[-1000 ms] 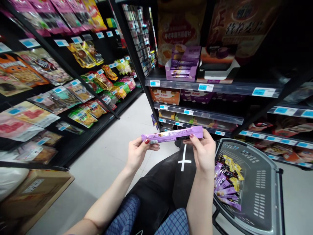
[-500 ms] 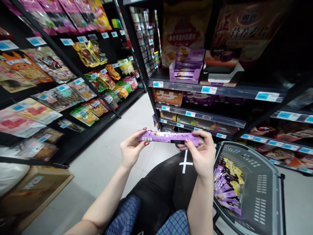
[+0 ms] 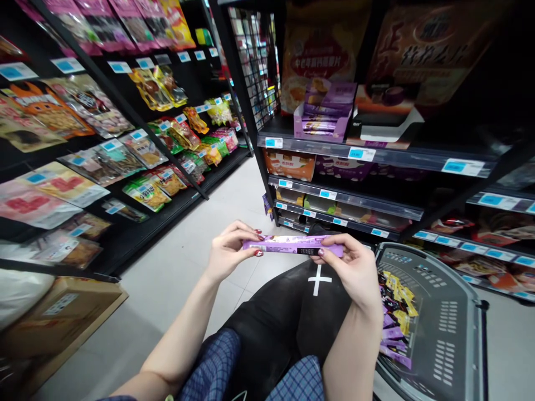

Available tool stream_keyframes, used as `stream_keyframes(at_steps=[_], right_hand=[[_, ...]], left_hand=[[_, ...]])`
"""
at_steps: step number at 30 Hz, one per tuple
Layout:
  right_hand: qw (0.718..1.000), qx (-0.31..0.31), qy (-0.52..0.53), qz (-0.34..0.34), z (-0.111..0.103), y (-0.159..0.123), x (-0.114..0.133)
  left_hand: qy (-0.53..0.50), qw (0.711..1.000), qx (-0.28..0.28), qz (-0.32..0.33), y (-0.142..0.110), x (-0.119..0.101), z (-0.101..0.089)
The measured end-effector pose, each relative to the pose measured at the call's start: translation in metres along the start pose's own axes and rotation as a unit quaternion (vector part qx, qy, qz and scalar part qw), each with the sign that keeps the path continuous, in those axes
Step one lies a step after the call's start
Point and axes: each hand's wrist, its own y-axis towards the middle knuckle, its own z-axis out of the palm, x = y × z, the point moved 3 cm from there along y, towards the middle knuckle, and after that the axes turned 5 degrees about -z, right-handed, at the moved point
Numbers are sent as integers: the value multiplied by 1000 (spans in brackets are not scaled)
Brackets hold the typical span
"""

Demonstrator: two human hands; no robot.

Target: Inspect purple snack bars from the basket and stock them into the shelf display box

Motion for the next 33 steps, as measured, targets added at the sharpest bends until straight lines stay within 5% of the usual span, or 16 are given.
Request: stream_keyframes(at_steps=[7, 17, 23, 26, 29, 33], right_hand=[[998, 58, -15, 10, -1, -3, 1], [996, 88, -24, 11, -3, -6, 1], [994, 53, -81, -40, 10, -3, 8], [986, 8, -157, -50, 20, -2, 9], [986, 30, -159, -47, 26, -2, 8], [988, 97, -116, -28, 28, -1, 4]], left_hand=[[12, 999, 52, 2, 0, 1, 0], [-36, 988, 105, -107, -2, 1, 6], [-19, 989, 101, -110, -2, -6, 10], [16, 983, 84, -161, -1, -4, 16], [-30, 955, 158, -249, -3, 4, 24], [-160, 844, 347, -376, -12, 13, 34]])
